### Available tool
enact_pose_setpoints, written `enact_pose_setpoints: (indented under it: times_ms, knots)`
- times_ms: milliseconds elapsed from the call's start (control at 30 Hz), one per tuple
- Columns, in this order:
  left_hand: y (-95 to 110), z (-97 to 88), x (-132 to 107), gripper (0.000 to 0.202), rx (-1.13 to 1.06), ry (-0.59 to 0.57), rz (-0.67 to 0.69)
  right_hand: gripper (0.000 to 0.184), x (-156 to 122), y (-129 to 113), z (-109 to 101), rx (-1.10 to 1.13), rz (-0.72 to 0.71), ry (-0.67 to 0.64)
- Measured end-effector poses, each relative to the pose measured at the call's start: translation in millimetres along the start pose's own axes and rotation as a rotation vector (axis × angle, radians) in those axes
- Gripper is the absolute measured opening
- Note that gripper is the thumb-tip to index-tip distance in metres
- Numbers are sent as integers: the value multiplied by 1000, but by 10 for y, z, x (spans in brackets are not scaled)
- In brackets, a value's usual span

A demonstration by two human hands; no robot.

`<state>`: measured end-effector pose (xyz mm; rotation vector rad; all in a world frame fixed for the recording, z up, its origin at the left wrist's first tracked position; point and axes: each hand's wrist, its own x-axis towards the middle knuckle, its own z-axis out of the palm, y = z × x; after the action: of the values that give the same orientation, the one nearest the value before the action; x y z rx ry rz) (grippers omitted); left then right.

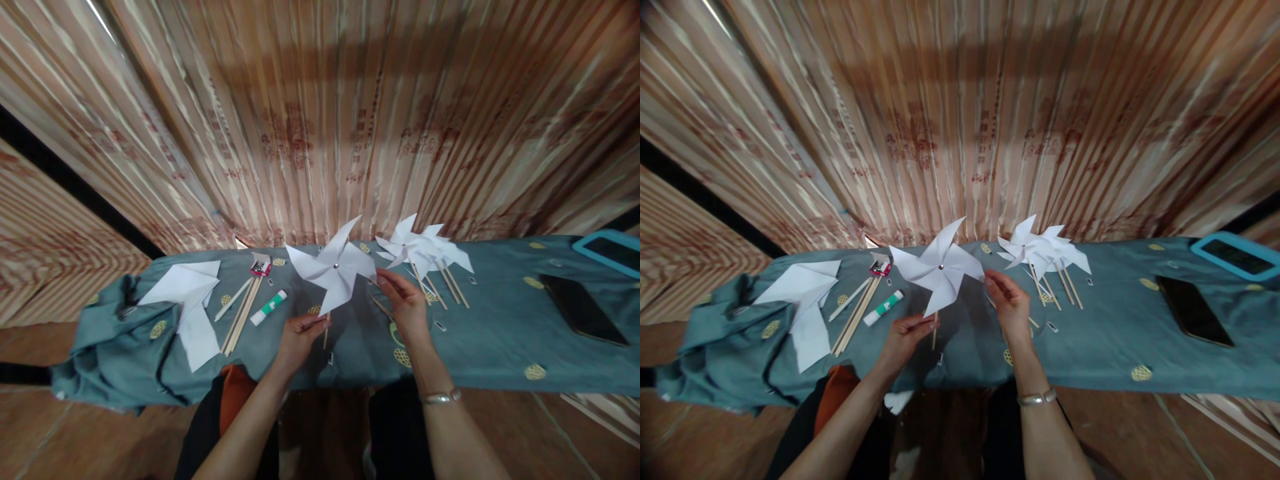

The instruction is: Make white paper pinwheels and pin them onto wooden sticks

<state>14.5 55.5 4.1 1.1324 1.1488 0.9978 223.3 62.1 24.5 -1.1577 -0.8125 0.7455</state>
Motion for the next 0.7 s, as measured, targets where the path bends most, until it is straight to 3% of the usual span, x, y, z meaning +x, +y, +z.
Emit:
enact_pose_setpoints:
  times_ms: [333, 700]
  knots:
    - [-11, -7, 44, 19, -1, 61, 62, 20, -82, 15, 94, 19, 63, -85]
    - [7, -16, 69, 18, 1, 123, 33, 26, -259, 46, 293, 16, 124, -221]
